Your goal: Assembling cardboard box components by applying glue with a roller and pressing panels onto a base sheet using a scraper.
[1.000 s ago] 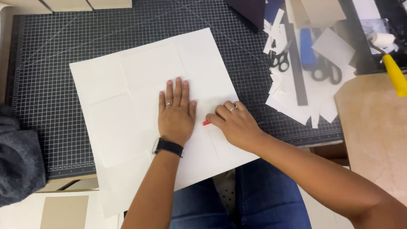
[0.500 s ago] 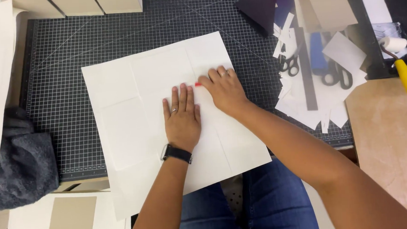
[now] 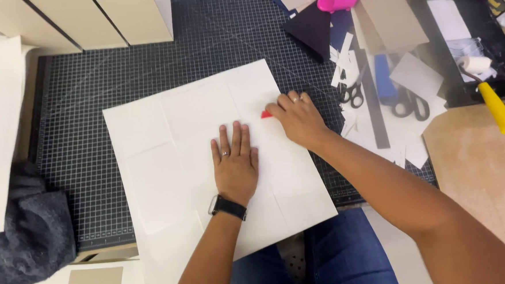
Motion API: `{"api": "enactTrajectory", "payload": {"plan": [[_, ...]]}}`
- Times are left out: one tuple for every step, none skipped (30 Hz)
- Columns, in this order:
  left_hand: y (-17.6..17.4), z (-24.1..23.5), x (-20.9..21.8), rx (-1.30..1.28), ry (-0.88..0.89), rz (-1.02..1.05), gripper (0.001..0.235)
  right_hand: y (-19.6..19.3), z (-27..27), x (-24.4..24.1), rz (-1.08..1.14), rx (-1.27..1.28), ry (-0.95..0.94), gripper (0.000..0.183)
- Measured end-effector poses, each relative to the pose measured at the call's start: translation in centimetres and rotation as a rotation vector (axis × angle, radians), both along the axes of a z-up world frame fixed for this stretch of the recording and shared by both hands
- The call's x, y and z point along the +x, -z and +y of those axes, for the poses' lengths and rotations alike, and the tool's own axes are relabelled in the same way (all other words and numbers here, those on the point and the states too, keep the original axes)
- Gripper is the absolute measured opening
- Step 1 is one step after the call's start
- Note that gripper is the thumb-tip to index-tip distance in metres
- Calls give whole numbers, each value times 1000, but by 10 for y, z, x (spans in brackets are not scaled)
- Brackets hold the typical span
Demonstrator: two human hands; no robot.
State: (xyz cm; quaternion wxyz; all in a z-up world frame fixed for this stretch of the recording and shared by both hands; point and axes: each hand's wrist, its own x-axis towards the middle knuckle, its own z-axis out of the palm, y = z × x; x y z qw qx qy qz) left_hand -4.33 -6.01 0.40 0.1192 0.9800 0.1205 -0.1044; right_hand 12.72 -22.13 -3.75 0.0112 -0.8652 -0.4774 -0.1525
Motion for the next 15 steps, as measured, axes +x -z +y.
{"api": "enactTrajectory", "payload": {"plan": [[-2,0,0,1,3,16,61,2,8,15,-24,0,16,22],[-3,2,2,5,5,14,61,-2,14,21,-26,3,18,22],[-4,3,3,8,7,20,61,-5,19,26,-10,-11,23,20],[-4,2,3,8,12,30,61,-8,21,29,9,-30,30,18],[-2,2,2,7,17,31,61,-4,22,31,11,-30,35,18],[-1,2,2,10,15,27,62,-1,24,36,0,-33,35,18],[0,3,2,13,14,23,62,1,25,40,-11,-36,35,18],[-3,3,0,13,12,25,62,2,25,42,-10,-35,34,18],[-7,3,-2,0,13,36,62,3,25,43,7,-40,23,18],[-12,4,1,-15,10,37,62,0,27,51,14,-46,9,18],[-13,4,0,-15,5,29,62,-2,24,51,6,-47,4,18],[-13,4,-1,-14,6,42,62,-3,21,49,40,-67,-11,20],[-13,3,-1,-12,7,55,62,-4,17,48,75,-88,-26,21],[-14,2,-1,-14,10,58,62,-5,14,48,77,-90,-23,21],[-14,1,0,-13,20,67,62,-6,11,49,104,-127,-22,22]]}}
